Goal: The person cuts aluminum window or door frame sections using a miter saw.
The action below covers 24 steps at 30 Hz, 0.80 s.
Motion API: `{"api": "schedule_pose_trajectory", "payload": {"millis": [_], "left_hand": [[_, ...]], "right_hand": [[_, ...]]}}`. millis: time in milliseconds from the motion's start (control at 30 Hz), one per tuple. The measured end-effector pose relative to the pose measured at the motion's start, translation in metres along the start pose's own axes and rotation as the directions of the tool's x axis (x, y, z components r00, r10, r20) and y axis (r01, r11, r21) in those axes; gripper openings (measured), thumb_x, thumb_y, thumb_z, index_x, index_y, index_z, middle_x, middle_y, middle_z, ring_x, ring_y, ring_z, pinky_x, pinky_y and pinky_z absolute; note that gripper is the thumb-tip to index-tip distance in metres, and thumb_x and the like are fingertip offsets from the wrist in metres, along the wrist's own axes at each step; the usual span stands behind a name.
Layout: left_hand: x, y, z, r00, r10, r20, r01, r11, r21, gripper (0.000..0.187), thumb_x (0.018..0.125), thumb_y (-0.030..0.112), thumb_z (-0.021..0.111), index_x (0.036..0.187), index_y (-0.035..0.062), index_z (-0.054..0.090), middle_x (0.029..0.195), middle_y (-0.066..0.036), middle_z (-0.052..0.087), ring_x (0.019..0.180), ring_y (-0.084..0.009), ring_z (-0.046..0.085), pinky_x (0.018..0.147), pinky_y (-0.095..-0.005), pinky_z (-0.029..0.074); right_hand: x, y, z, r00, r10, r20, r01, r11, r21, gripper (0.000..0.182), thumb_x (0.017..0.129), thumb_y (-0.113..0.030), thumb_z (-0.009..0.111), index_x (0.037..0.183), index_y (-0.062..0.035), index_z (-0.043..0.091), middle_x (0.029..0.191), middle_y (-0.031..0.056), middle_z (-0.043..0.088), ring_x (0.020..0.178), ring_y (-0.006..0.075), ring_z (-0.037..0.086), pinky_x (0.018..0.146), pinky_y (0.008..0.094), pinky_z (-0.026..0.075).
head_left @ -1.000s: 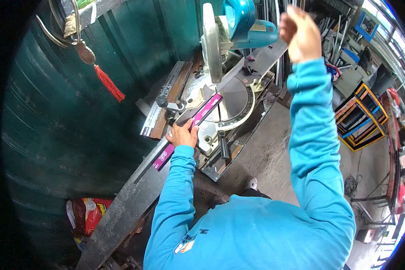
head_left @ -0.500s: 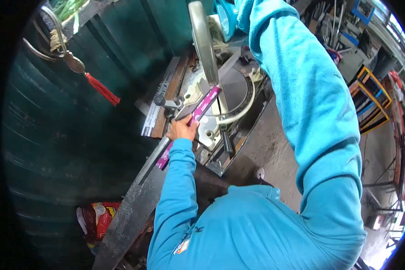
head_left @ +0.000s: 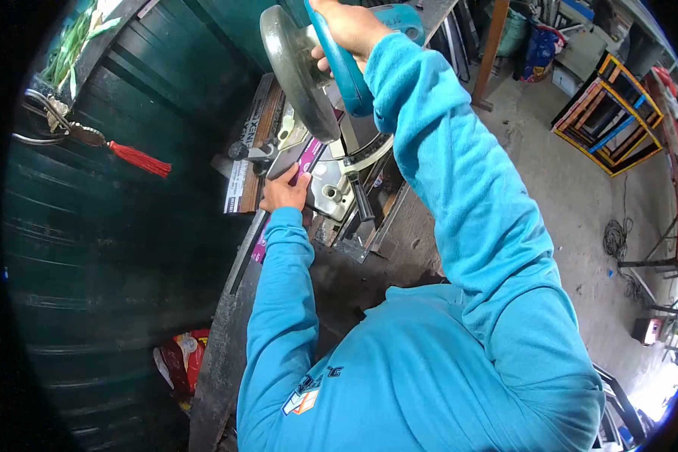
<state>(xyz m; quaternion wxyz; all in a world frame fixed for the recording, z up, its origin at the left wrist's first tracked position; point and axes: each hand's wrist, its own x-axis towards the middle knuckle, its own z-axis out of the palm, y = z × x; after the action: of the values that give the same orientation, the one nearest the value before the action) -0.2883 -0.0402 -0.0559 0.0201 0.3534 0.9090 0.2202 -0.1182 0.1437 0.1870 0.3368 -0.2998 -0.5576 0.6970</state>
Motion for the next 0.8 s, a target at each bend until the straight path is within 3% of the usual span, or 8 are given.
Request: {"api": "schedule_pose_trajectory", "payload": {"millis": [33,67,100,167,333,500,800], "left_hand": [[0.002,0.0,0.001,1.0,-0.006,-0.002,0.006,1.0,0.009,0.043,0.071,0.047,0.08,0.112,0.0377,0.072,0.121,-0.008,0.062,0.115,-0.031,0.055,0.096,-0.0538,0.034],[0.003,-0.001,0.003,1.0,-0.004,-0.003,0.004,1.0,-0.006,0.042,0.071,0.047,0.08,0.112,0.0374,0.072,0.121,-0.008,0.062,0.115,-0.0309,0.055,0.096,-0.0537,0.034],[0.002,-0.002,0.004,1.0,0.0,0.001,0.0,1.0,-0.018,0.042,0.072,0.047,0.08,0.112,0.037,0.073,0.121,-0.008,0.063,0.116,-0.0308,0.055,0.097,-0.0536,0.034],[0.003,-0.003,0.004,0.999,-0.01,0.033,0.01,1.0,-0.002,0.041,0.073,0.046,0.08,0.112,0.0366,0.073,0.121,-0.008,0.063,0.115,-0.0308,0.054,0.098,-0.0528,0.034],[0.0,-0.003,0.005,1.0,0.026,-0.013,-0.026,1.0,0.004,0.04,0.075,0.046,0.078,0.113,0.0361,0.072,0.114,-0.009,0.068,0.115,-0.0312,0.054,0.099,-0.0504,0.034],[0.0,-0.001,0.002,1.0,0.011,0.014,-0.011,1.0,0.005,0.041,0.075,0.044,0.079,0.114,0.0319,0.073,0.11,-0.009,0.07,0.111,-0.0295,0.057,0.099,-0.0458,0.035],[-0.002,-0.001,0.003,0.999,0.039,-0.032,-0.04,0.999,-0.016,0.039,0.074,0.04,0.08,0.111,0.0294,0.074,0.105,-0.008,0.072,0.104,-0.0271,0.063,0.098,-0.0454,0.036]], "right_hand": [[-0.008,0.0,0.0,1.0,0.017,-0.001,-0.017,0.999,-0.04,0.068,0.097,-0.059,0.036,0.109,0.0031,0.061,0.097,0.0237,0.065,0.078,0.0341,0.067,0.069,0.0434,0.056],[-0.019,0.007,0.003,0.994,-0.002,-0.107,-0.005,0.998,-0.069,0.049,0.093,-0.048,0.058,0.095,0.0008,0.063,0.078,0.0112,0.065,0.063,0.0185,0.064,0.055,0.0321,0.054],[-0.024,0.015,0.004,0.994,0.009,-0.109,-0.016,0.998,-0.057,0.049,0.093,-0.048,0.058,0.095,0.0008,0.063,0.078,0.0112,0.065,0.063,0.0185,0.064,0.055,0.0321,0.054],[-0.03,0.033,0.001,0.986,-0.114,-0.124,0.11,0.993,-0.038,0.065,0.091,-0.059,0.053,0.099,0.0057,0.061,0.077,0.0138,0.064,0.063,0.0216,0.064,0.057,0.0349,0.055],[-0.041,0.061,-0.005,0.974,-0.194,-0.119,0.191,0.981,-0.035,0.066,0.091,-0.059,0.053,0.103,0.0052,0.056,0.07,0.0112,0.062,0.061,0.0198,0.063,0.056,0.0349,0.054],[-0.045,0.061,-0.008,0.98,-0.182,-0.077,0.177,0.982,-0.065,0.071,0.092,-0.061,0.05,0.108,0.008,0.054,0.071,0.0118,0.063,0.059,0.0204,0.064,0.057,0.0357,0.054],[-0.047,0.061,-0.008,0.983,-0.159,-0.093,0.143,0.977,-0.159,0.076,0.094,-0.061,0.047,0.116,0.0119,0.05,0.074,0.0142,0.064,0.061,0.0217,0.066,0.062,0.035,0.054]]}}
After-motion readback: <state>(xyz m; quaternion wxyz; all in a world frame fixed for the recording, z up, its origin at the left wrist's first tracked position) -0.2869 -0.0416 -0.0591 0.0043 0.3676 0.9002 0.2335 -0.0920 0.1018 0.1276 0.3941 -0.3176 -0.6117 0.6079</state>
